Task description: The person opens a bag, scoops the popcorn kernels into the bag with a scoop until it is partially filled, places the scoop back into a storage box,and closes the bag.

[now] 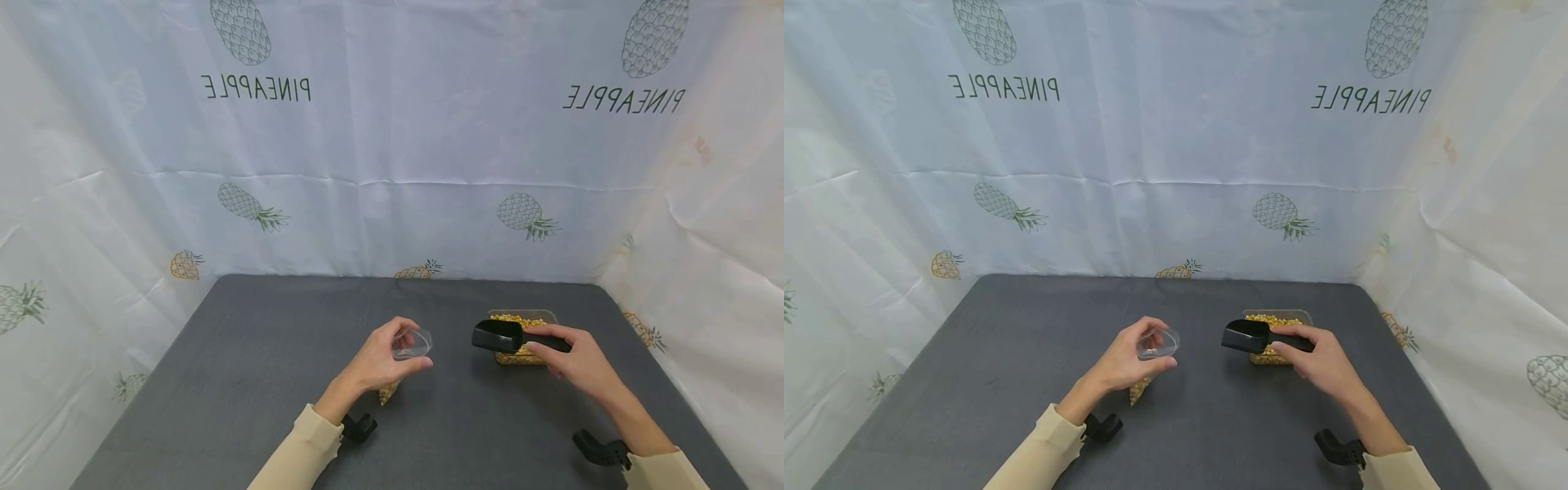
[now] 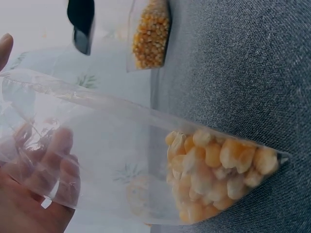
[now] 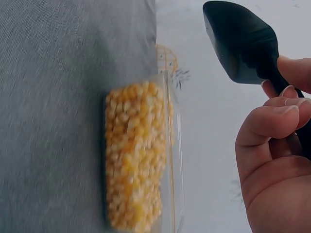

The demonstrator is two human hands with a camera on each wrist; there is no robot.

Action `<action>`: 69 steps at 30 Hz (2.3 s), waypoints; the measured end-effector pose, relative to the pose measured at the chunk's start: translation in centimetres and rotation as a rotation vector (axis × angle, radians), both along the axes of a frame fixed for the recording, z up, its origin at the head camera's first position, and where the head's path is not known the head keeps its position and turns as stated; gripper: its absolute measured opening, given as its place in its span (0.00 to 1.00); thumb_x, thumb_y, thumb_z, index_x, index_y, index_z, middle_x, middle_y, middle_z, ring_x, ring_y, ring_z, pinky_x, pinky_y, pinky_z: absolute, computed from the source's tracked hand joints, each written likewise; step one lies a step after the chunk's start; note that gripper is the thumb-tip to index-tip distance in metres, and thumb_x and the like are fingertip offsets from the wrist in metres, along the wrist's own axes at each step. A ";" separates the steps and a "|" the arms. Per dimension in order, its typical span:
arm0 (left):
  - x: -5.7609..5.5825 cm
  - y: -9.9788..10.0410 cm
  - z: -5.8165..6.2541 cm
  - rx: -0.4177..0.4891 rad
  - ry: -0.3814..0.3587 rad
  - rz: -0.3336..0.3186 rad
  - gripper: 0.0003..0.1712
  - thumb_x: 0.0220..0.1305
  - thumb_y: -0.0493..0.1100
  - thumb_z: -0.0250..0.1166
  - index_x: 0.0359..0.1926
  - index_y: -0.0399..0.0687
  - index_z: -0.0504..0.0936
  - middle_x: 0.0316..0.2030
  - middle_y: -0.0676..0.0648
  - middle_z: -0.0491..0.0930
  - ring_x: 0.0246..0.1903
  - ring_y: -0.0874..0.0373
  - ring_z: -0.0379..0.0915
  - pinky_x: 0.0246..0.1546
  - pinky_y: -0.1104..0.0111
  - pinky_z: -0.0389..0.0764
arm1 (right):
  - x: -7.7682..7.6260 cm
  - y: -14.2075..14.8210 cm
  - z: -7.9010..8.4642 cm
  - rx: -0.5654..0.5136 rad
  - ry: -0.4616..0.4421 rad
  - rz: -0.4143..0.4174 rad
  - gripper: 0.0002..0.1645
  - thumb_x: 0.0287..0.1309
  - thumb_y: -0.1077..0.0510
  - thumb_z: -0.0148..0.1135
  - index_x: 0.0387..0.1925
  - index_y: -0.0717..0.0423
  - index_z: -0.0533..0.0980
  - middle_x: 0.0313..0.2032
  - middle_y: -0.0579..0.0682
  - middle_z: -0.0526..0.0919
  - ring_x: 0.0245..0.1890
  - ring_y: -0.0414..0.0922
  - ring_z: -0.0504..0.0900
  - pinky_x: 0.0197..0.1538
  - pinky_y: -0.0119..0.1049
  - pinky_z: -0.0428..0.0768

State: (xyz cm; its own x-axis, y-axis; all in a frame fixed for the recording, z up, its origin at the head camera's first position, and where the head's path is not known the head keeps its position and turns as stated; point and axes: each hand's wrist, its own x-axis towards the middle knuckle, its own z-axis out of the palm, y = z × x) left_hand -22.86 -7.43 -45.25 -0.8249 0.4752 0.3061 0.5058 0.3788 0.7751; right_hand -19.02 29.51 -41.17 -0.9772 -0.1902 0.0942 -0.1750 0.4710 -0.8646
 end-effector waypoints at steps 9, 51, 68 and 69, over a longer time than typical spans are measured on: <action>0.0 0.0 0.2 0.032 0.006 -0.001 0.28 0.62 0.53 0.74 0.59 0.52 0.76 0.39 0.57 0.75 0.37 0.61 0.73 0.42 0.64 0.78 | 0.3 2.7 -0.4 0.073 -0.002 -0.086 0.27 0.71 0.51 0.63 0.63 0.65 0.75 0.16 0.50 0.71 0.17 0.48 0.70 0.23 0.43 0.70; -0.4 -0.3 -0.4 0.071 0.034 -0.004 0.28 0.63 0.51 0.75 0.60 0.49 0.76 0.41 0.45 0.78 0.37 0.60 0.72 0.41 0.64 0.77 | -0.8 7.5 -1.9 0.186 -0.046 -0.154 0.31 0.72 0.48 0.62 0.64 0.68 0.72 0.15 0.46 0.68 0.15 0.47 0.68 0.21 0.41 0.68; -0.4 -0.5 -0.3 0.072 0.055 -0.006 0.29 0.62 0.53 0.75 0.59 0.50 0.76 0.40 0.51 0.77 0.37 0.62 0.73 0.41 0.64 0.78 | -1.6 6.7 -2.4 0.277 -0.065 -0.153 0.31 0.71 0.46 0.63 0.64 0.65 0.74 0.13 0.43 0.65 0.12 0.42 0.65 0.19 0.39 0.68; -0.4 -0.5 -0.3 0.070 0.058 -0.004 0.29 0.62 0.53 0.75 0.59 0.50 0.76 0.40 0.53 0.77 0.37 0.62 0.73 0.41 0.64 0.78 | -1.7 6.6 -2.4 0.279 -0.064 -0.153 0.31 0.71 0.46 0.63 0.63 0.65 0.75 0.13 0.44 0.65 0.12 0.42 0.64 0.19 0.39 0.68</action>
State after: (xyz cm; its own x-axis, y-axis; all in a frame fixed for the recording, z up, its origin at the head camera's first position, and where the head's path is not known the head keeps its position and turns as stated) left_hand -23.22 -7.90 -45.57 -0.8026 0.4545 0.3862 0.5525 0.3223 0.7687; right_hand -20.69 36.08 -43.58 -0.9987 -0.0504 -0.0030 -0.0336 0.7082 -0.7052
